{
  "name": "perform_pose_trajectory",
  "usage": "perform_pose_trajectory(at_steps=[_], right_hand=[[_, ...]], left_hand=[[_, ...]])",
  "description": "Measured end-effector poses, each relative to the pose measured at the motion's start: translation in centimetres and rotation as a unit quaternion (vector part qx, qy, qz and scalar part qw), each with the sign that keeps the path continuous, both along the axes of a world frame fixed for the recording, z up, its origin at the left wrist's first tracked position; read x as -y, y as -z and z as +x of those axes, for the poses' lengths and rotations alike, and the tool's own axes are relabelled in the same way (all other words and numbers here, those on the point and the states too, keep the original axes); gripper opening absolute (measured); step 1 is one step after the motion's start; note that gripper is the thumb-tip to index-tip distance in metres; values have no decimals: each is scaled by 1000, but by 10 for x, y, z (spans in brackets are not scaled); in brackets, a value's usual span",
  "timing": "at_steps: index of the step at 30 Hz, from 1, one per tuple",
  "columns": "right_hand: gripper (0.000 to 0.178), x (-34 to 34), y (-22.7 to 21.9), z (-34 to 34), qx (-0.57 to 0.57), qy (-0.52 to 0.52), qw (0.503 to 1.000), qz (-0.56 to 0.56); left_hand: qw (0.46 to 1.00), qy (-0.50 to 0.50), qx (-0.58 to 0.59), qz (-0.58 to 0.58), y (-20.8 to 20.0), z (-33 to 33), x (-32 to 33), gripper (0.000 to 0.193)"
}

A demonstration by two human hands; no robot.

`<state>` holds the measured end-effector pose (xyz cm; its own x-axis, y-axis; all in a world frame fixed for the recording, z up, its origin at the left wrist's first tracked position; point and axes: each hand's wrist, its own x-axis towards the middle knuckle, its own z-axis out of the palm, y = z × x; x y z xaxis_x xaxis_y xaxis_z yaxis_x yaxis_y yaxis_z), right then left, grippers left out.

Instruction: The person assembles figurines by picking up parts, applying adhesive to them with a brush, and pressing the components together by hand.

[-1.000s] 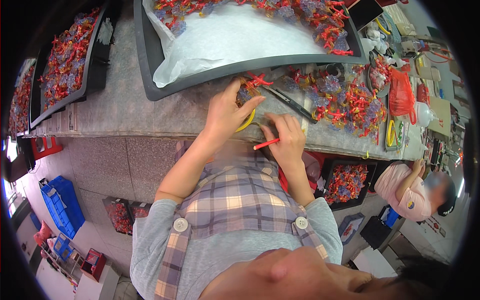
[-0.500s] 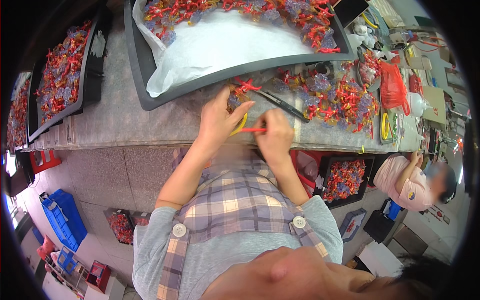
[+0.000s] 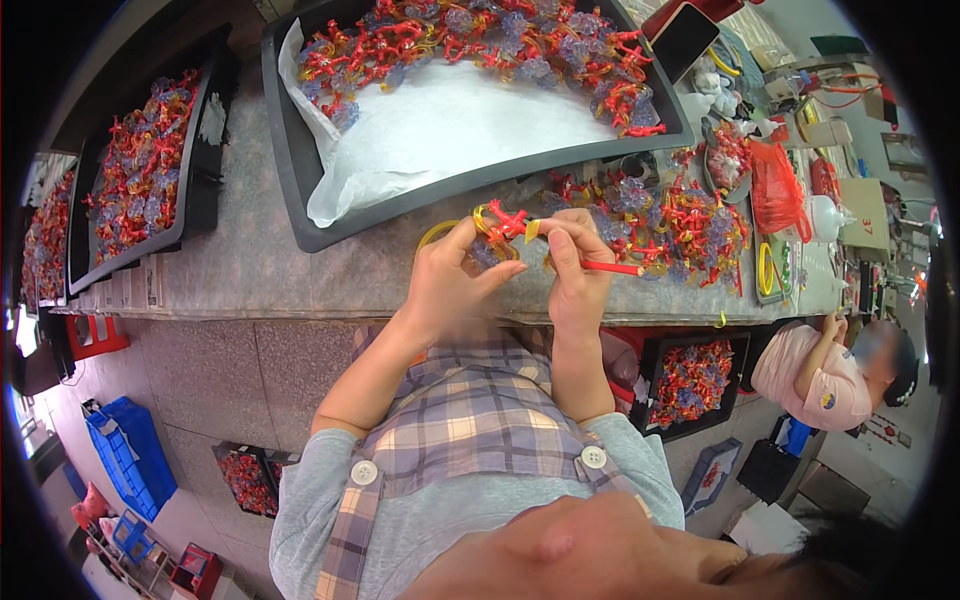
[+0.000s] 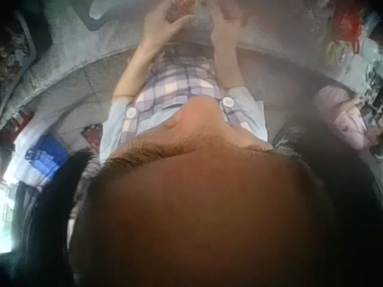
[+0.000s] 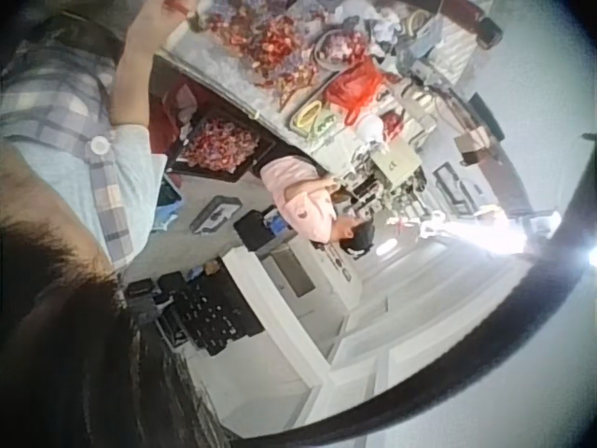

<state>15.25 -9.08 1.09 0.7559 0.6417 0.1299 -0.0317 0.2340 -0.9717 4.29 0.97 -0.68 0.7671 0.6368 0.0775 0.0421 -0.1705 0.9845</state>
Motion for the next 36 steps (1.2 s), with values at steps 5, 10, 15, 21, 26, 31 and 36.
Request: perform_pose_trajectory(at_steps=[5, 10, 15, 21, 26, 31, 36], right_hand=[[9, -5, 3, -4, -57, 0, 997, 44], [11, -7, 5, -7, -47, 10, 998, 50], [10, -8, 8, -7, 62, 48, 997, 0], [9, -7, 8, -7, 96, 65, 993, -18], [11, -7, 9, -8, 66, 42, 997, 7], [13, -4, 9, -7, -17, 9, 999, 41], [14, -3, 10, -5, -46, -16, 997, 59]], left_hand=[[1000, 24, -11, -9, -4, -2, 1, 40], [999, -8, -15, -42, -10, -2, 6, 40], [998, -18, 5, -53, -6, -1, 11, 40], [999, -19, -24, -23, -6, -1, 14, 42], [997, -38, 5, 71, -12, 2, 18, 44], [996, -10, -50, 68, -11, -2, 20, 40], [997, -24, 6, 74, -11, 2, 24, 42]])
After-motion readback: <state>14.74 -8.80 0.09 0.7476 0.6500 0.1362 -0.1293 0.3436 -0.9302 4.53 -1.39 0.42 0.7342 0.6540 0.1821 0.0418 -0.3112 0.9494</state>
